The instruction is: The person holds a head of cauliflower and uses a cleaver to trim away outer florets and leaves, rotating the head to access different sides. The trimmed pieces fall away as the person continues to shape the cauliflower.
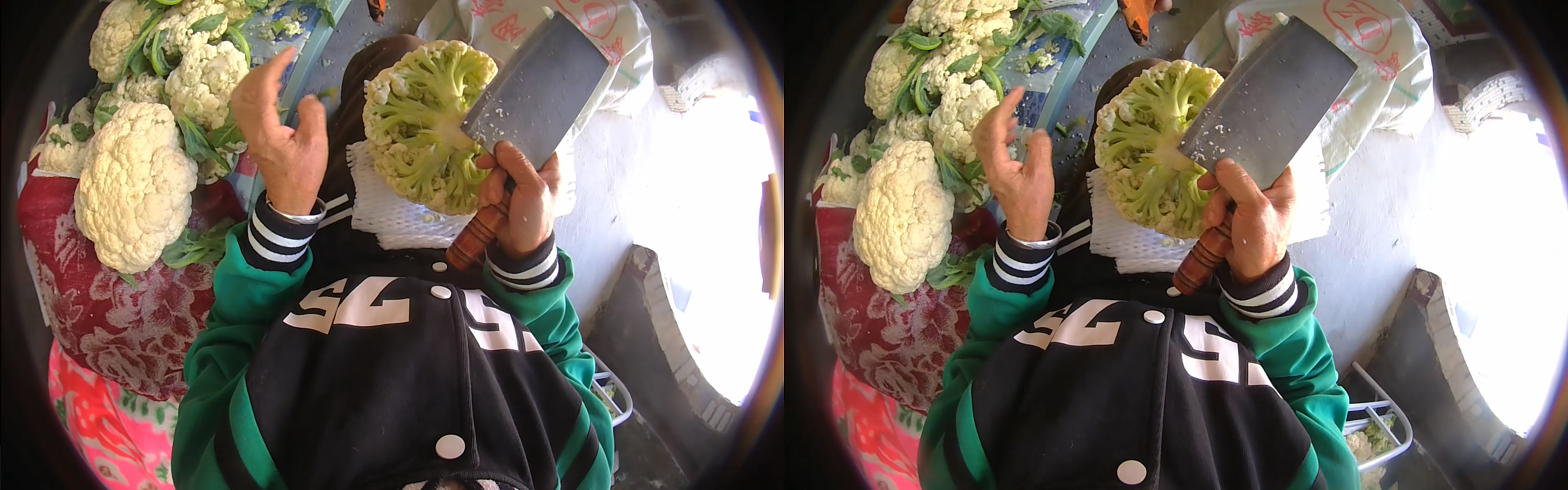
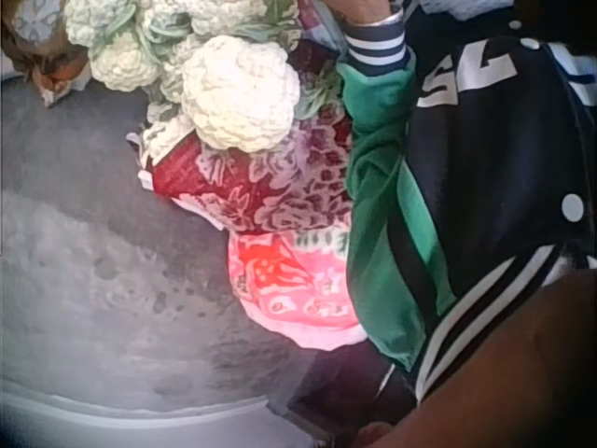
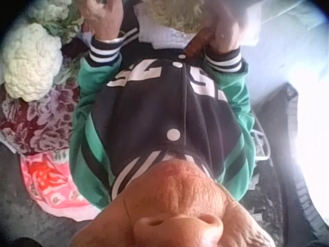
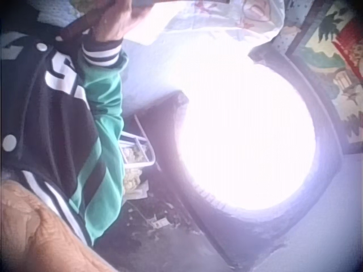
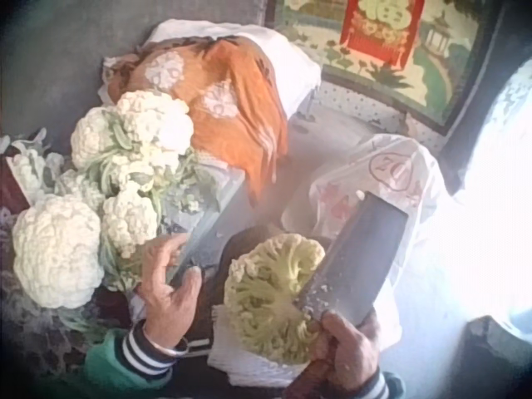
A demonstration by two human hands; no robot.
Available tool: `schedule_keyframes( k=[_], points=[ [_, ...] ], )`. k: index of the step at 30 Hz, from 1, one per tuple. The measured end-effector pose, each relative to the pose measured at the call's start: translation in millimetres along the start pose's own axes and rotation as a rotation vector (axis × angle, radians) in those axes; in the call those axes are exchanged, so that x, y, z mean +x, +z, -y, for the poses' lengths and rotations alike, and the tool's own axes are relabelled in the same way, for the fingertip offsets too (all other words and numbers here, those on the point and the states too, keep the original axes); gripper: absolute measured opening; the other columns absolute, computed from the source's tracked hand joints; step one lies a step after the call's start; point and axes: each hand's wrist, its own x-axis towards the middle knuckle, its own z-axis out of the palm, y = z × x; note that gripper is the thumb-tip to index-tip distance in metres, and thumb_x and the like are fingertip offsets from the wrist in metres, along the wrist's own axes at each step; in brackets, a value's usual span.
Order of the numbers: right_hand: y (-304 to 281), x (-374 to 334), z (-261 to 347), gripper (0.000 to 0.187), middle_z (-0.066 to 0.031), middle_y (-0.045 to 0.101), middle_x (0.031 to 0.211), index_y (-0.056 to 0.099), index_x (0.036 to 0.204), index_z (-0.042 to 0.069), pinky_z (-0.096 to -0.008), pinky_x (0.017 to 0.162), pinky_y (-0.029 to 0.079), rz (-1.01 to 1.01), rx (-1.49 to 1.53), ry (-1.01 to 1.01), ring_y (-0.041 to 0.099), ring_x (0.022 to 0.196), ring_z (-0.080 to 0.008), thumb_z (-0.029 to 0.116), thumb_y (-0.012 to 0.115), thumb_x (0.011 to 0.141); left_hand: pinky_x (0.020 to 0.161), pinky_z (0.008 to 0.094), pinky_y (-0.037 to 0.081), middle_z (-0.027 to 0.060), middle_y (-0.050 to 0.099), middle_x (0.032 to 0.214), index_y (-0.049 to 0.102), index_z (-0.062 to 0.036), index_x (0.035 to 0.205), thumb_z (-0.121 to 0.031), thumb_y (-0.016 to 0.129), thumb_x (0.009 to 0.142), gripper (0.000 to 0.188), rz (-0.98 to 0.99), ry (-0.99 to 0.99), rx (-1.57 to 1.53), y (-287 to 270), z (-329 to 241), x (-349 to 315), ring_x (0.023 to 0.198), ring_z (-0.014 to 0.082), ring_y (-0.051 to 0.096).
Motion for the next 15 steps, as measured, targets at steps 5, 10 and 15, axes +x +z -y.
schedule_keyframes(
  k=[5, 10, 15],
  points=[
    [-2.6, 0.0, 1.3, 0.021, -0.0149, 0.063, 0.077, 0.051, 0.106, 0.001, -0.0263, 0.034, 0.036, -0.032, 0.042, 0.053, 0.05, 0.045, -0.0143, 0.002, 0.06, 0.087, 0.096, 0.0406, 0.041, 0.0159, 0.053, 0.117, 0.061, -0.0058, 0.118, -0.035, 0.076, 0.083, 0.048, 0.37, -0.03, -0.244, 1.6, -20.3, -13.2, 0.111, 0.0289, 0.049],
    [-5.9, -3.1, 3.4, 0.022, -0.0156, 0.064, 0.078, 0.051, 0.108, 0.002, -0.026, 0.039, 0.042, -0.036, 0.087, -0.029, 0.051, 0.045, -0.0142, 0.0, 0.06, 0.088, 0.109, 0.0467, 0.032, 0.0246, 0.034, 0.139, 0.05, -0.0078, 0.133, -0.063, 0.079, 0.067, 0.091, 0.512, 0.031, -0.196, 14.6, -34.7, -23.6, 0.129, 0.0367, 0.036],
    [-10.6, -17.4, 9.3, 0.025, -0.0141, 0.062, 0.072, 0.049, 0.11, 0.002, -0.0269, 0.042, 0.045, -0.015, 0.037, -0.021, 0.054, 0.045, -0.0165, -0.001, 0.06, 0.088, 0.114, 0.052, 0.024, 0.0311, 0.019, 0.149, 0.023, -0.0025, 0.148, -0.065, 0.08, 0.064, 0.119, 0.523, 0.059, -0.216, 25.8, -31.2, -26.0, 0.14, 0.0454, 0.021]
  ],
)
